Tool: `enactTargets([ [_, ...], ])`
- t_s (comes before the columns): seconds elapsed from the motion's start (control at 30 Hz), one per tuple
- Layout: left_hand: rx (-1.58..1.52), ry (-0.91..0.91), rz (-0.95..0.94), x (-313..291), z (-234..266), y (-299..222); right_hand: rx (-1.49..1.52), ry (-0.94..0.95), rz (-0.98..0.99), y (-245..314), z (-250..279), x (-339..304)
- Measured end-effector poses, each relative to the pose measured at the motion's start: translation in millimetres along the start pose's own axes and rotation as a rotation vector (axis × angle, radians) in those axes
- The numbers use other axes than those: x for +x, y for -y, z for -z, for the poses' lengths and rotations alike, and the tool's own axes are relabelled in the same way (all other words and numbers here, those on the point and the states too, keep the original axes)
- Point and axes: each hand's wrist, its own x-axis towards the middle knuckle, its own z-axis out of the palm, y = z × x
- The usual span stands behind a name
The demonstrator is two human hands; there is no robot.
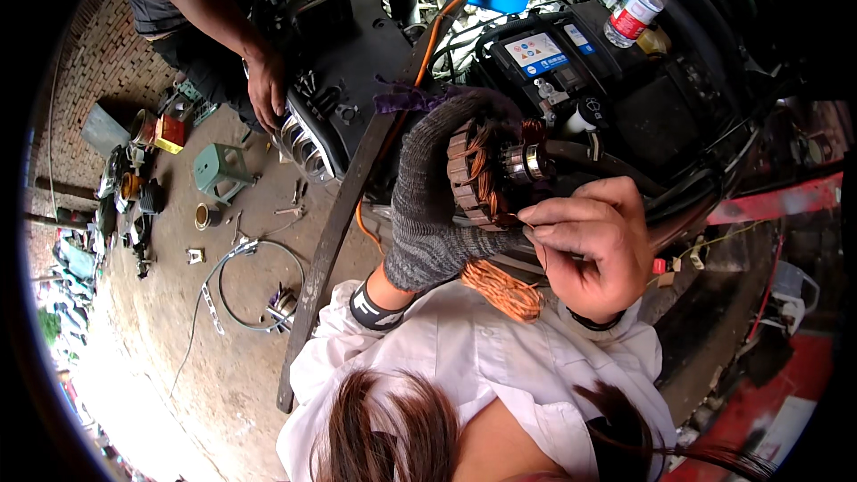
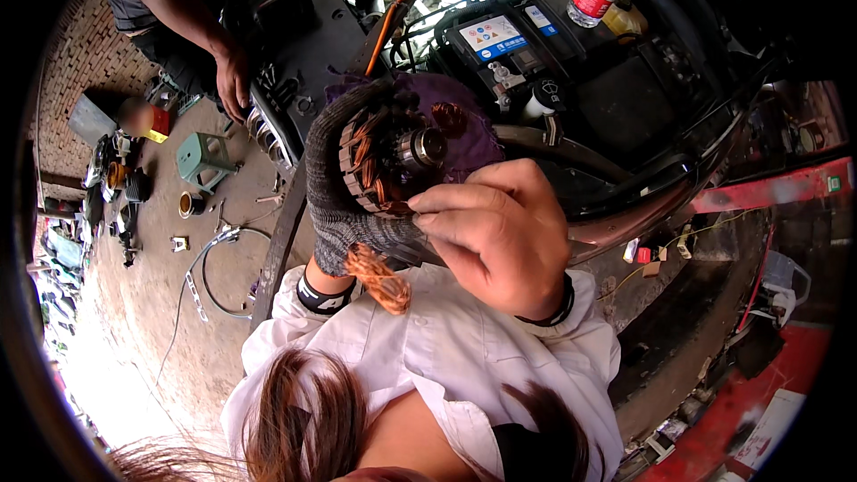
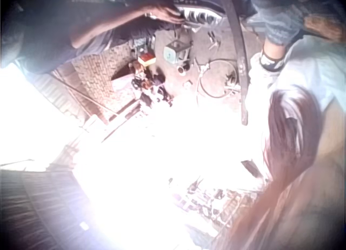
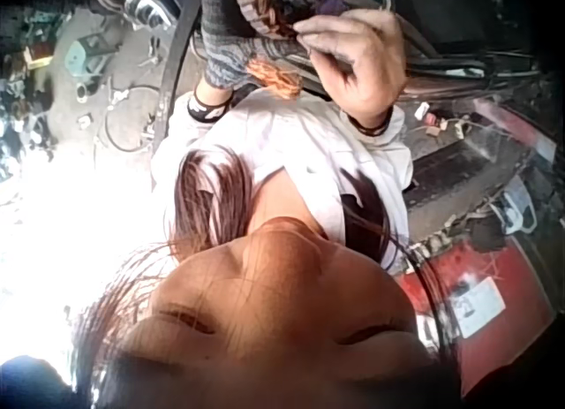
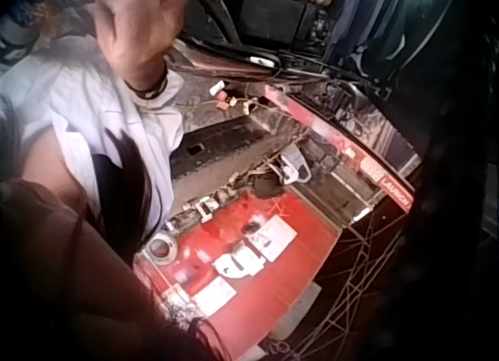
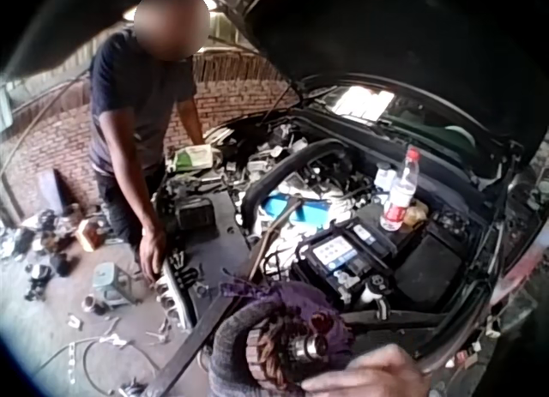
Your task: The person holds a motor armature and manipulates the copper windings with gloved hands. They appear to be inspecting or adjusting the coils, possibly for repair or rewinding, while standing in a workshop environment.
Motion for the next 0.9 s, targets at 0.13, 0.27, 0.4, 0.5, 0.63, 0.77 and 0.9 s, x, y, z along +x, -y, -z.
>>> enactTargets([
  [0.13,0.059,0.01,-0.021,-5,3,-2,-0.023,-0.032,0.1,2,-3,-8],
  [0.27,0.172,-0.004,-0.017,-7,1,-6,0.038,-0.024,0.109,-1,-2,-12],
  [0.4,0.02,-0.039,-0.03,-16,-6,5,0.141,-0.042,0.097,-3,-4,-16],
  [0.5,-0.04,0.029,0.074,-15,-5,-6,0.167,-0.101,0.106,-7,-5,-20],
  [0.63,-0.072,0.047,0.107,-24,-4,-1,0.024,-0.185,0.208,-6,-8,-17],
  [0.77,-0.174,0.008,0.075,-25,-9,4,-0.043,-0.251,0.251,-5,-13,-14],
  [0.9,-0.052,0.066,0.022,-20,-4,3,-0.051,-0.305,0.258,-3,-16,-12],
])
